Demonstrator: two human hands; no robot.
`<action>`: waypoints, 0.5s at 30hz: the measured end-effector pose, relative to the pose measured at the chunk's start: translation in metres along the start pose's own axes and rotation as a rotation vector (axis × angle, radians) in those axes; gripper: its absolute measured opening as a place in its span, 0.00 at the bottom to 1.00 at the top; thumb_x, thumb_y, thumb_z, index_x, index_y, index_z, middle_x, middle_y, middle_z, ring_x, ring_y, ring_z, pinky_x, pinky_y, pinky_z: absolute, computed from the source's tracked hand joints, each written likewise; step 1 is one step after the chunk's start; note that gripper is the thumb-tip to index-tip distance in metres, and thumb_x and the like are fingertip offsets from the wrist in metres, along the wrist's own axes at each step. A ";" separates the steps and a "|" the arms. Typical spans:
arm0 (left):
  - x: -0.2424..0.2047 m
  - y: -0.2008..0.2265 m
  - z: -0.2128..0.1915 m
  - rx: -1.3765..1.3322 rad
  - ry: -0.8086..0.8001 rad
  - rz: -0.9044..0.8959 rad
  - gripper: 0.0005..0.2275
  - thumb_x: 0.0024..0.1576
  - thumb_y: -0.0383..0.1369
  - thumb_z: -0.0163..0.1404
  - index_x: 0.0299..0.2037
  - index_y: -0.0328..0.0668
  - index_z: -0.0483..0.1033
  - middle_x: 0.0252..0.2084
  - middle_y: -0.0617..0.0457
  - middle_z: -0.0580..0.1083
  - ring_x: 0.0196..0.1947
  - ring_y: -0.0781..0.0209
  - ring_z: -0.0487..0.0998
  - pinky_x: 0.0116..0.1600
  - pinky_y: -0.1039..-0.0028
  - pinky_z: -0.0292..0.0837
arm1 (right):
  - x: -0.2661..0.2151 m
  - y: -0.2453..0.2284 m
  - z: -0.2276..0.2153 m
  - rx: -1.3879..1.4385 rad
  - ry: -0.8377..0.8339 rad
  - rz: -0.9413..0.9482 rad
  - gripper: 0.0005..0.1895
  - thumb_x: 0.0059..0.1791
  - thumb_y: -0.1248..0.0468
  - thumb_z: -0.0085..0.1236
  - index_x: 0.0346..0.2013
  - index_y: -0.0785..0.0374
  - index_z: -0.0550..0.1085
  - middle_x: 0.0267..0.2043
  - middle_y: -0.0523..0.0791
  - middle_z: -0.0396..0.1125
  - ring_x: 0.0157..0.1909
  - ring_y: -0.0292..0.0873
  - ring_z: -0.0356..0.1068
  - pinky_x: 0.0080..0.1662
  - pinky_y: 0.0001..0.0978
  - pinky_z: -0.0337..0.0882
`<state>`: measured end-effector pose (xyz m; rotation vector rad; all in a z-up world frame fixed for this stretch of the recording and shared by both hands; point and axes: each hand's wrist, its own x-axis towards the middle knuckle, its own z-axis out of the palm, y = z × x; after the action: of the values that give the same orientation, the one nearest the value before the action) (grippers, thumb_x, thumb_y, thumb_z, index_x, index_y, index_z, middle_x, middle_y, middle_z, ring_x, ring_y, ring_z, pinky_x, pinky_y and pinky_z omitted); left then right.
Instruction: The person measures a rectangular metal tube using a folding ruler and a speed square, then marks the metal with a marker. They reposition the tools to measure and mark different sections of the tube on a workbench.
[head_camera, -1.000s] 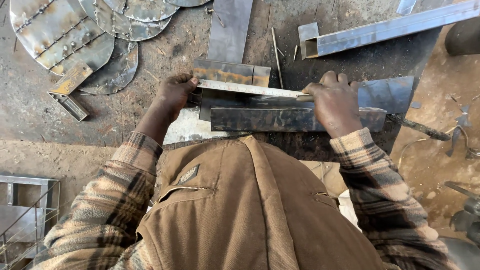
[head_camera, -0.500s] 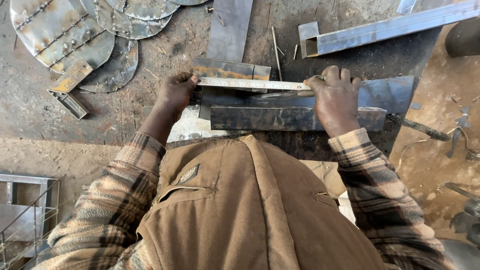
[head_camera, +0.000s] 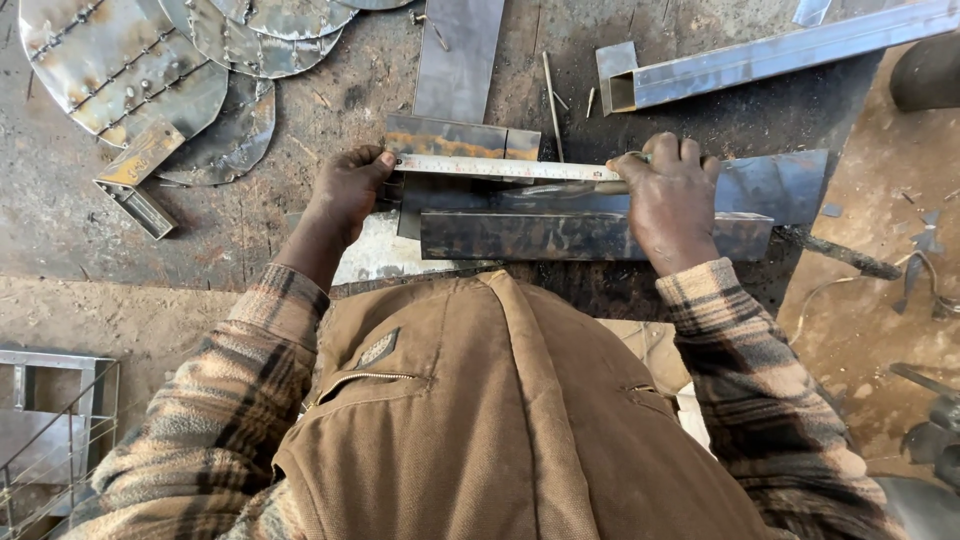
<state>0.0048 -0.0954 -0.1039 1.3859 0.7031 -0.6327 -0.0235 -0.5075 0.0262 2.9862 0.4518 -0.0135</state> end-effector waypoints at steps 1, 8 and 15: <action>0.001 -0.002 -0.001 -0.001 0.001 0.000 0.11 0.63 0.39 0.56 0.48 0.40 0.77 0.32 0.53 0.77 0.33 0.58 0.84 0.37 0.68 0.84 | 0.000 0.000 0.000 0.000 0.000 -0.002 0.07 0.54 0.59 0.59 0.39 0.37 0.79 0.47 0.41 0.61 0.48 0.51 0.64 0.43 0.46 0.61; -0.012 -0.004 -0.005 0.018 0.061 0.054 0.12 0.61 0.37 0.59 0.48 0.38 0.79 0.28 0.50 0.76 0.26 0.59 0.82 0.32 0.69 0.83 | 0.005 -0.016 -0.016 -0.017 -0.047 0.021 0.07 0.54 0.59 0.56 0.37 0.38 0.79 0.46 0.43 0.63 0.47 0.53 0.65 0.43 0.47 0.62; -0.033 0.033 -0.001 0.085 0.141 0.180 0.10 0.67 0.34 0.53 0.49 0.33 0.77 0.28 0.50 0.71 0.24 0.63 0.77 0.31 0.76 0.79 | -0.005 -0.028 -0.056 0.041 0.002 0.083 0.08 0.54 0.57 0.52 0.39 0.41 0.79 0.40 0.45 0.64 0.41 0.53 0.67 0.39 0.48 0.64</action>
<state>0.0079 -0.0919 -0.0577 1.5643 0.6597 -0.4295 -0.0374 -0.4759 0.0782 3.0429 0.3316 -0.0118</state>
